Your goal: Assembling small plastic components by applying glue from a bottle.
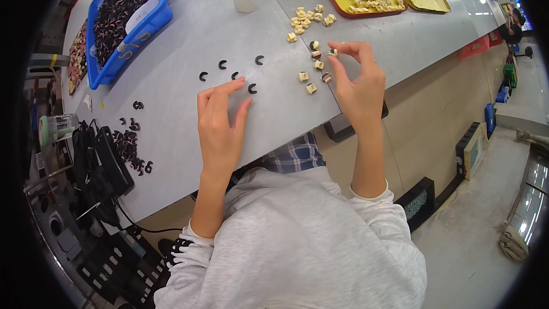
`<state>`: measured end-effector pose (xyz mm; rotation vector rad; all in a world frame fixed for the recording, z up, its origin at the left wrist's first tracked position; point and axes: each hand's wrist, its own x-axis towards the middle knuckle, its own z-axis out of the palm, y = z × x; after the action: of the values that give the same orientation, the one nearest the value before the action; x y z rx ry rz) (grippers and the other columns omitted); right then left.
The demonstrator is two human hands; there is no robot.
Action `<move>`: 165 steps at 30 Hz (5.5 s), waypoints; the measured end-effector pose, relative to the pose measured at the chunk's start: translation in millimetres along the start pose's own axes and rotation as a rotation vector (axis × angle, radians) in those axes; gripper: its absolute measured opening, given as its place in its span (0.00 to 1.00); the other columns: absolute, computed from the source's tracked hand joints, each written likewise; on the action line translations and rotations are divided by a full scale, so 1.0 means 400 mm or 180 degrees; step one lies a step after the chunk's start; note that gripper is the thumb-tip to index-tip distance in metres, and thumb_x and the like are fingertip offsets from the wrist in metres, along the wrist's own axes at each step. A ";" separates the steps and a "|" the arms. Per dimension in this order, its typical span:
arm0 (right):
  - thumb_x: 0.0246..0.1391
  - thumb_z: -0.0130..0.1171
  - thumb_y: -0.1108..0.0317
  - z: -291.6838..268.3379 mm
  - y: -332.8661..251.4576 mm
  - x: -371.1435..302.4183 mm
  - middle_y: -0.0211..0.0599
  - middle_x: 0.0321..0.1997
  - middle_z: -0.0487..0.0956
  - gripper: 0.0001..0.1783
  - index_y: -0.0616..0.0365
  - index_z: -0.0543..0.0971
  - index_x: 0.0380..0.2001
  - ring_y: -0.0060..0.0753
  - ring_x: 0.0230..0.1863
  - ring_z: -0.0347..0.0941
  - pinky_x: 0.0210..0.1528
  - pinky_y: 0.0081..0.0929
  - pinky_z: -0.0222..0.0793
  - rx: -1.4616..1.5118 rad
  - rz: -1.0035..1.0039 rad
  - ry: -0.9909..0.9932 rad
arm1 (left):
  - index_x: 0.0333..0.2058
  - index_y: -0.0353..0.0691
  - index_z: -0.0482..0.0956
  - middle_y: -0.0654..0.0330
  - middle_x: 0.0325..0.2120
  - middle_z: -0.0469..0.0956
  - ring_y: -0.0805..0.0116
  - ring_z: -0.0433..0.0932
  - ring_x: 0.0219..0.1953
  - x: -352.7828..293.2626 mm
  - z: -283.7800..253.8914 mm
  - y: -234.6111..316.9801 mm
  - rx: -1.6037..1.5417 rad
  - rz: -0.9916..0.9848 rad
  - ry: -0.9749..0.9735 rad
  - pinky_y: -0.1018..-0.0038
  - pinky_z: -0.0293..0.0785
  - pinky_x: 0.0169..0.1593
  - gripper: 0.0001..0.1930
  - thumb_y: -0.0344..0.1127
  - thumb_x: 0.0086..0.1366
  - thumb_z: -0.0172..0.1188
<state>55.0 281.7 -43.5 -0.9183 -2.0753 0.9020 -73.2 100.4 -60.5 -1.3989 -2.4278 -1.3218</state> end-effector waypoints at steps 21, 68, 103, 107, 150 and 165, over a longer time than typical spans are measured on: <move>0.48 0.65 0.72 0.070 0.091 0.161 0.38 0.30 0.79 0.10 0.63 0.77 0.32 0.29 0.30 0.76 0.35 0.24 0.72 -0.0832 -0.0504 -0.0052 | 0.41 0.37 0.72 0.58 0.33 0.77 0.59 0.71 0.38 0.000 0.042 -0.006 -0.0025 -0.0006 -0.0034 0.67 0.70 0.42 0.17 0.22 0.52 0.63; 0.46 0.61 0.80 0.085 -0.059 -0.097 0.44 0.36 0.75 0.21 0.52 0.61 0.37 0.39 0.44 0.77 0.43 0.28 0.74 0.4722 0.2112 -0.2496 | 0.35 0.44 0.61 0.57 0.33 0.83 0.66 0.71 0.34 -0.025 0.027 -0.006 -0.1683 0.0899 0.0703 0.75 0.70 0.32 0.28 0.24 0.44 0.74; 0.58 0.56 0.66 -0.160 0.353 0.228 0.39 0.45 0.80 0.15 0.60 0.76 0.47 0.32 0.45 0.74 0.50 0.25 0.67 -0.2138 -0.0847 0.1107 | 0.40 0.38 0.73 0.60 0.36 0.76 0.60 0.69 0.42 0.023 0.041 -0.016 0.0188 -0.0384 0.0200 0.67 0.68 0.44 0.13 0.23 0.55 0.62; 0.59 0.54 0.66 -0.118 0.252 0.156 0.44 0.42 0.78 0.15 0.61 0.74 0.48 0.37 0.41 0.75 0.46 0.28 0.69 -0.0795 -0.0212 0.0223 | 0.39 0.37 0.73 0.60 0.36 0.75 0.60 0.69 0.41 0.021 0.041 -0.023 0.0272 -0.0327 0.0180 0.66 0.68 0.44 0.13 0.22 0.54 0.62; 0.52 0.62 0.75 0.063 -0.064 -0.069 0.40 0.38 0.78 0.13 0.69 0.75 0.41 0.28 0.41 0.75 0.44 0.28 0.74 0.2971 0.1085 -0.2001 | 0.41 0.41 0.71 0.63 0.32 0.81 0.63 0.72 0.39 -0.017 0.025 -0.002 -0.1443 0.0371 0.0520 0.69 0.70 0.43 0.26 0.20 0.42 0.70; 0.50 0.62 0.76 0.069 -0.035 -0.059 0.49 0.39 0.78 0.11 0.60 0.70 0.34 0.42 0.45 0.76 0.46 0.35 0.73 0.4146 0.1863 -0.2921 | 0.44 0.44 0.59 0.52 0.33 0.81 0.66 0.74 0.36 -0.027 0.028 -0.010 -0.1663 0.0895 0.0464 0.71 0.69 0.41 0.31 0.19 0.47 0.69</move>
<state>40.6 246.9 -53.8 -0.3170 -1.1676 2.8639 -65.7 99.8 -74.6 -1.5943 -1.7791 -1.9782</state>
